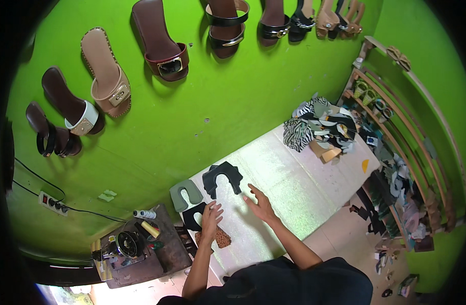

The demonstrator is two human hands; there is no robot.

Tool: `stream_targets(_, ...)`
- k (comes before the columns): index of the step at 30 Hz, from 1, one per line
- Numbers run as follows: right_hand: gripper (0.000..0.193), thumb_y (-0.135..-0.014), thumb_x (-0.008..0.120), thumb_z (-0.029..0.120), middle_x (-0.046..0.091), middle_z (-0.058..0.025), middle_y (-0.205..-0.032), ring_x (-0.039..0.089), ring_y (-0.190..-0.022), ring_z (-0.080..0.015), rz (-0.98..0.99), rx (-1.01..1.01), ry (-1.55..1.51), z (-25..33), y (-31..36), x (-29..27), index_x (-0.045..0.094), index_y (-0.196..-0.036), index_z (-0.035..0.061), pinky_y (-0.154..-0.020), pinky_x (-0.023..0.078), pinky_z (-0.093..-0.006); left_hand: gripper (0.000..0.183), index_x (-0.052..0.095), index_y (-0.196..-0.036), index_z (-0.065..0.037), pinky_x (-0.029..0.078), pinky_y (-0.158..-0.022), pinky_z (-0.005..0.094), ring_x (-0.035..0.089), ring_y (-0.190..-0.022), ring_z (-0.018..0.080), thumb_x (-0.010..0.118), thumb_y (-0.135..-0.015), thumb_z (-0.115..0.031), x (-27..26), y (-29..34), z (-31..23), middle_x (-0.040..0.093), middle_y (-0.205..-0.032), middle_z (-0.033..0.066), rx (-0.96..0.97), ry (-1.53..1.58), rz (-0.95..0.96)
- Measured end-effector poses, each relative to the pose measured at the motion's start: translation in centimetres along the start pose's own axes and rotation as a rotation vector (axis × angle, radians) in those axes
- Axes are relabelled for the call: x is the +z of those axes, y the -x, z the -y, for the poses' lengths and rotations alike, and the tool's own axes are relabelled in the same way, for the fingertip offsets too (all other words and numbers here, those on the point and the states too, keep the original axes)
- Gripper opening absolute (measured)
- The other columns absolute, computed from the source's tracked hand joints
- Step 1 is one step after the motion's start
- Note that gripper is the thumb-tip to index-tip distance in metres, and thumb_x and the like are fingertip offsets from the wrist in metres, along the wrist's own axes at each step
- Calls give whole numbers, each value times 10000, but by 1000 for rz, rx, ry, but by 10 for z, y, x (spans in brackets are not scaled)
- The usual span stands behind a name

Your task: Sorting and organizing various cut leather shoe upper components on a workbench.

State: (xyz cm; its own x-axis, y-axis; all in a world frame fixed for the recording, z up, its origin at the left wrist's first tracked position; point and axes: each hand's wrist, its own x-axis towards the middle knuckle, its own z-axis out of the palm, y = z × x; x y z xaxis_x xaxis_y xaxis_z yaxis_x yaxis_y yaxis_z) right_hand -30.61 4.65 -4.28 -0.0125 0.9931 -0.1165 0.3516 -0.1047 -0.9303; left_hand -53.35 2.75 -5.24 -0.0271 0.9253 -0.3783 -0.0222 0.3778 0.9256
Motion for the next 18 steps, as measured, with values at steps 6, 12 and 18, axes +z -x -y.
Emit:
stream_targets(6,659,-945,579,392,446,-179,-1452,512,-1262,-296,-108,-14,-121,6,57,-39,363,-1472,60,-1052,417,-422,453,385,-1361,-93,436,-992,455,529,-1223,306,428,-1009,-375,16,35,-7,512,-1366,173,47,285,36)
stream_targets(12,607,-961,567,346,455,-177,-1440,513,-1255,-291,-266,-8,-145,0,103,-97,380,-1458,51,-1047,423,-412,556,379,-1410,-96,414,-1020,484,485,-1269,309,392,-993,-463,78,61,-18,470,-1406,165,107,278,169)
stream_targets(18,581,-961,573,331,464,-187,-1425,518,-1243,-288,-417,-33,-200,-20,144,-168,406,-1437,41,-1039,432,-401,475,435,-1324,-107,460,-948,446,515,-1216,272,456,-972,-426,162,85,-28,502,-1347,136,103,229,333)
